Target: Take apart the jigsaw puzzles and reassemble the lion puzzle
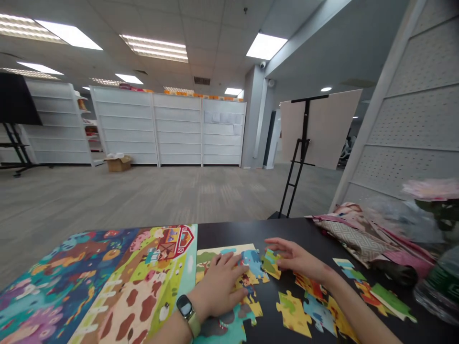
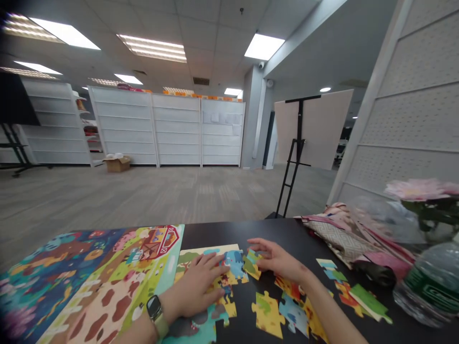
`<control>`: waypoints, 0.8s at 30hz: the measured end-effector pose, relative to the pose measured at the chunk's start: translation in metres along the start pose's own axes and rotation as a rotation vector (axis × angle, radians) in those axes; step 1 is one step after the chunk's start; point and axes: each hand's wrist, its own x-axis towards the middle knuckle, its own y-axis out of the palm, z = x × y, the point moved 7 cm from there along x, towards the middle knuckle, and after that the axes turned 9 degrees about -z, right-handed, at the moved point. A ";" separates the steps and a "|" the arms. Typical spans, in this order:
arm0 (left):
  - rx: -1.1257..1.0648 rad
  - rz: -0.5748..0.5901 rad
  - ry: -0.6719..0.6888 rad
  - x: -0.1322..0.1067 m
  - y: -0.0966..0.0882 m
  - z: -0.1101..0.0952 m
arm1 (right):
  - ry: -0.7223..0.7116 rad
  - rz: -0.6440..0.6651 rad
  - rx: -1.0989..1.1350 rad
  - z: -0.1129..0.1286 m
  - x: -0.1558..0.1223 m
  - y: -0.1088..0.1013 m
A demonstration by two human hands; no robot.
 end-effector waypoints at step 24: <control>0.028 -0.068 0.052 -0.002 0.002 0.004 | -0.466 -0.188 -0.640 0.023 -0.109 0.124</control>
